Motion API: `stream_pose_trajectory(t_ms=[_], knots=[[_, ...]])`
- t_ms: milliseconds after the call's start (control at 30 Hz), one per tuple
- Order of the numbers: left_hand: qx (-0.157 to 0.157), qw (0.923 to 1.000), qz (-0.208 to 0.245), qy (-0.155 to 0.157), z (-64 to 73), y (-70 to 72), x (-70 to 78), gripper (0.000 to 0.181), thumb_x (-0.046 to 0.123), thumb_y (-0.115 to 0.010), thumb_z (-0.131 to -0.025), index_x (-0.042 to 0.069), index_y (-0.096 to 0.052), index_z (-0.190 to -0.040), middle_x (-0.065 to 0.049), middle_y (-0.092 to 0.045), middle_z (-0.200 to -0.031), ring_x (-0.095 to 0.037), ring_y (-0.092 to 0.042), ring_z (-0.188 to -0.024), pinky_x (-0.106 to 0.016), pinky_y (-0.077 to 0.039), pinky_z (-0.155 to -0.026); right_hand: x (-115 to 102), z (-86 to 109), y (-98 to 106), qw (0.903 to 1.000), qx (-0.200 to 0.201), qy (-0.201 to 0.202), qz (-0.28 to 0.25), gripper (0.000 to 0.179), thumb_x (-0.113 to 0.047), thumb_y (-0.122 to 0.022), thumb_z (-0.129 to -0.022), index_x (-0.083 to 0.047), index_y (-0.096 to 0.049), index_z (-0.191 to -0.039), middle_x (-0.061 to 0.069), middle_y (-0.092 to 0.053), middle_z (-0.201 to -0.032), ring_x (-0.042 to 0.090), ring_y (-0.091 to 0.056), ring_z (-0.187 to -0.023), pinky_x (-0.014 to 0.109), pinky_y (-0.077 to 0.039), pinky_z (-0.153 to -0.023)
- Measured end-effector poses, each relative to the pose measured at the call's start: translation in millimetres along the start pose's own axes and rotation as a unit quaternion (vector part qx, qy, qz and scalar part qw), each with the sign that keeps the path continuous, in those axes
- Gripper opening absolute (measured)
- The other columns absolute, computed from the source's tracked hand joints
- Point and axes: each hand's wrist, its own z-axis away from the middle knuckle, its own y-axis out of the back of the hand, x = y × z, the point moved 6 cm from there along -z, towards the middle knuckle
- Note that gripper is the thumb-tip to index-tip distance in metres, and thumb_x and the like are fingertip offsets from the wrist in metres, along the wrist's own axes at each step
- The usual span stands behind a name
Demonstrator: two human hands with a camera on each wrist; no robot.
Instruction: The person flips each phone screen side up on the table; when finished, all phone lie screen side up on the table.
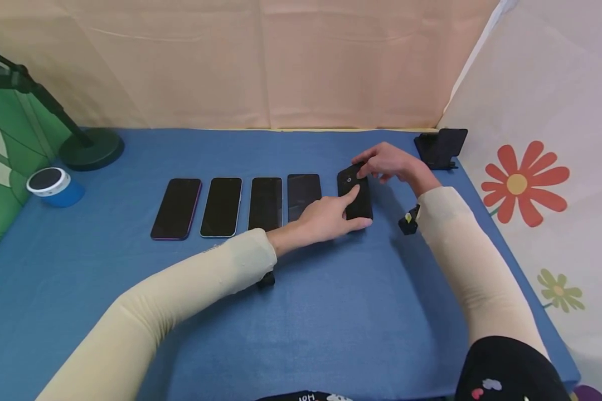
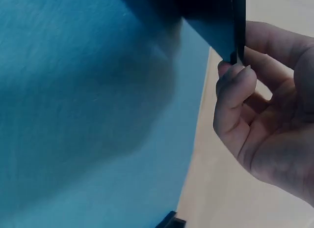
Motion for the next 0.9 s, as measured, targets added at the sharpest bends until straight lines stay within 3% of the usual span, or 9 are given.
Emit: stream_pose_trajectory(t_ms=[300, 700, 900], knots=[[0.009, 0.9999, -0.005, 0.002, -2.4, -3.6, 14.0, 0.091, 0.07, -0.05, -0.093, 0.035, -0.002, -0.162, 0.001, -0.048, -0.054, -0.013, -0.035, -0.04, -0.026, -0.028, -0.04, -17.2, -3.2, 2.7, 0.9996, -0.006, -0.018, 0.023, 0.05, -0.019, -0.065, -0.097, -0.007, -0.055, -0.144, 0.001, -0.048, -0.064, 0.016, -0.041, -0.059, 0.03, -0.041, -0.053], [0.028, 0.9993, -0.018, 0.014, -8.0, -3.6, 14.6, 0.092, 0.067, -0.052, -0.094, 0.027, -0.005, -0.163, 0.002, -0.05, -0.054, -0.014, -0.04, -0.039, -0.026, -0.03, -0.04, -20.3, -5.4, 0.0, 0.9993, -0.012, -0.023, 0.027, 0.048, -0.014, -0.063, -0.098, -0.003, -0.054, -0.144, 0.001, -0.048, -0.067, 0.015, -0.042, -0.058, 0.03, -0.044, -0.055], [0.021, 0.9996, -0.013, 0.013, -8.3, -1.7, 15.1, 0.089, 0.061, -0.052, -0.097, 0.025, -0.005, -0.163, 0.002, -0.049, -0.053, -0.012, -0.04, -0.038, -0.025, -0.029, -0.039, -23.8, -4.2, 0.7, 0.9992, -0.01, -0.023, 0.03, 0.047, -0.014, -0.063, -0.098, -0.004, -0.055, -0.144, 0.003, -0.049, -0.069, 0.015, -0.042, -0.059, 0.03, -0.044, -0.055]])
